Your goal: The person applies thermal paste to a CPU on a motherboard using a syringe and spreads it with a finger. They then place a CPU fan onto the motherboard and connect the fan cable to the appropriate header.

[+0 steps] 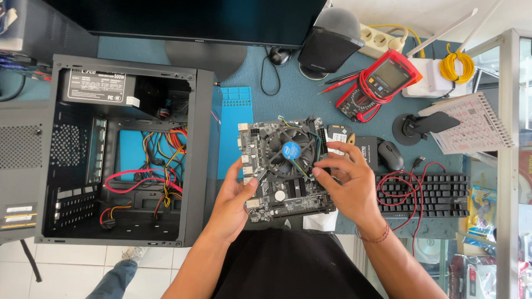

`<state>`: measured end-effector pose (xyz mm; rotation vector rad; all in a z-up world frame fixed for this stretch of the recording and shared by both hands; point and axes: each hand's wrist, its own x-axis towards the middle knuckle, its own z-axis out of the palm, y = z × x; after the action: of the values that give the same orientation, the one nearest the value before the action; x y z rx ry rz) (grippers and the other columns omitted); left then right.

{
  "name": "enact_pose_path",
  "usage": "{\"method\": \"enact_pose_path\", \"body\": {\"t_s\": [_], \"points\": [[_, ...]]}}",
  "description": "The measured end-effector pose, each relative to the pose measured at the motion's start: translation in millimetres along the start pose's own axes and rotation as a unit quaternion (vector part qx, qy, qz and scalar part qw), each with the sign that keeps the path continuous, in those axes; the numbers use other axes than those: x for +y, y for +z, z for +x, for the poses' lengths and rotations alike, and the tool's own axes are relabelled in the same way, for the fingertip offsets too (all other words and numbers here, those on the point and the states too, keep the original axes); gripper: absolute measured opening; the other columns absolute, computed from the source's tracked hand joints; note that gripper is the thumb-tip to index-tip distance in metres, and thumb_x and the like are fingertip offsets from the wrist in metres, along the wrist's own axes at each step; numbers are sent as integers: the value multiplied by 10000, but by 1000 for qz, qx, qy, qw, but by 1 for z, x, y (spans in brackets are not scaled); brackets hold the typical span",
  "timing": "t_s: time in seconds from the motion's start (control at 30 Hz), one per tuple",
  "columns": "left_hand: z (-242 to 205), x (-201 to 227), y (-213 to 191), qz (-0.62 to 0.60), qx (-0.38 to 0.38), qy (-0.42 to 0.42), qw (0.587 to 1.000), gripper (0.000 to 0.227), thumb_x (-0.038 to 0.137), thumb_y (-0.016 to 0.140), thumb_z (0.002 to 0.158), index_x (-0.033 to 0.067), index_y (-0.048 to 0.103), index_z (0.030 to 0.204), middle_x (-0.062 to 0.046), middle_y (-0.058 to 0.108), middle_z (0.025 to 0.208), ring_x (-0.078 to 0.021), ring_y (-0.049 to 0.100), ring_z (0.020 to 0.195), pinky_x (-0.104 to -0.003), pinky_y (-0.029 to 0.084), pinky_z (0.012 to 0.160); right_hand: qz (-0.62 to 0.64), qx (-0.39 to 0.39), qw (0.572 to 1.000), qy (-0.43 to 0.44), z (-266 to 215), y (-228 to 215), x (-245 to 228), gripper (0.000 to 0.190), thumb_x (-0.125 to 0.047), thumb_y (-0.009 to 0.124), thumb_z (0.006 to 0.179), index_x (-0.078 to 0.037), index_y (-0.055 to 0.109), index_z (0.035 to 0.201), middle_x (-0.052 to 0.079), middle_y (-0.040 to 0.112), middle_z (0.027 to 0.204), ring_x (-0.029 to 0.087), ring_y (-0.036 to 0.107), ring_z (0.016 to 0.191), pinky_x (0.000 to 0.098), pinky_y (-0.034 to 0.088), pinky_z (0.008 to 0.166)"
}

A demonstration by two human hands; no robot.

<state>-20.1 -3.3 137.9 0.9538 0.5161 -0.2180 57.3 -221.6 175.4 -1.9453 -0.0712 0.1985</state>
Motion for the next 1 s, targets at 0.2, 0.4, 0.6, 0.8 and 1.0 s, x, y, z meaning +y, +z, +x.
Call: {"method": "enact_pose_path", "body": {"t_s": [0.2, 0.4, 0.6, 0.8, 1.0], "points": [[1, 4, 8, 3, 8, -3, 1000, 749, 186, 587, 910, 68, 166, 1517, -97, 460, 851, -118, 310, 764, -237, 300, 719, 24, 1, 996, 83, 9, -5, 10, 187, -173, 760, 793, -75, 715, 946, 135, 497, 1284, 328, 590, 1090, 430, 516, 864], [0, 12, 20, -2, 17, 4, 1000, 739, 168, 583, 910, 53, 163, 1507, -102, 491, 859, -118, 345, 763, -257, 301, 724, 91, -6, 989, 117, 14, 0, 21, 82, -105, 701, 839, -27, 696, 865, 241, 527, 1284, 345, 586, 1080, 516, 479, 913], [4, 15, 20, -3, 23, 0, 1000, 747, 153, 572, 912, 48, 152, 1521, -220, 515, 996, -241, 370, 953, -394, 306, 949, 125, -9, 983, 131, 19, -5, 26, 100, -89, 693, 851, 11, 692, 845, 274, 467, 1311, 337, 462, 1195, 579, 334, 1036], [3, 16, 22, -12, 25, 7, 1000, 745, 129, 570, 913, 27, 146, 1517, -262, 522, 1041, -282, 376, 1024, -441, 263, 1019, 167, 5, 978, 125, 17, -4, 20, 57, -43, 688, 839, 10, 685, 819, 246, 488, 1283, 305, 404, 1215, 541, 279, 1067], [-2, 25, 28, 2, 37, 12, 999, 726, 137, 578, 912, 25, 174, 1504, -113, 503, 886, -178, 403, 881, -345, 337, 918, 208, 15, 964, 163, 17, -5, 24, 59, -48, 704, 828, 7, 681, 827, 184, 458, 1236, 266, 367, 1226, 485, 278, 1087]]}}
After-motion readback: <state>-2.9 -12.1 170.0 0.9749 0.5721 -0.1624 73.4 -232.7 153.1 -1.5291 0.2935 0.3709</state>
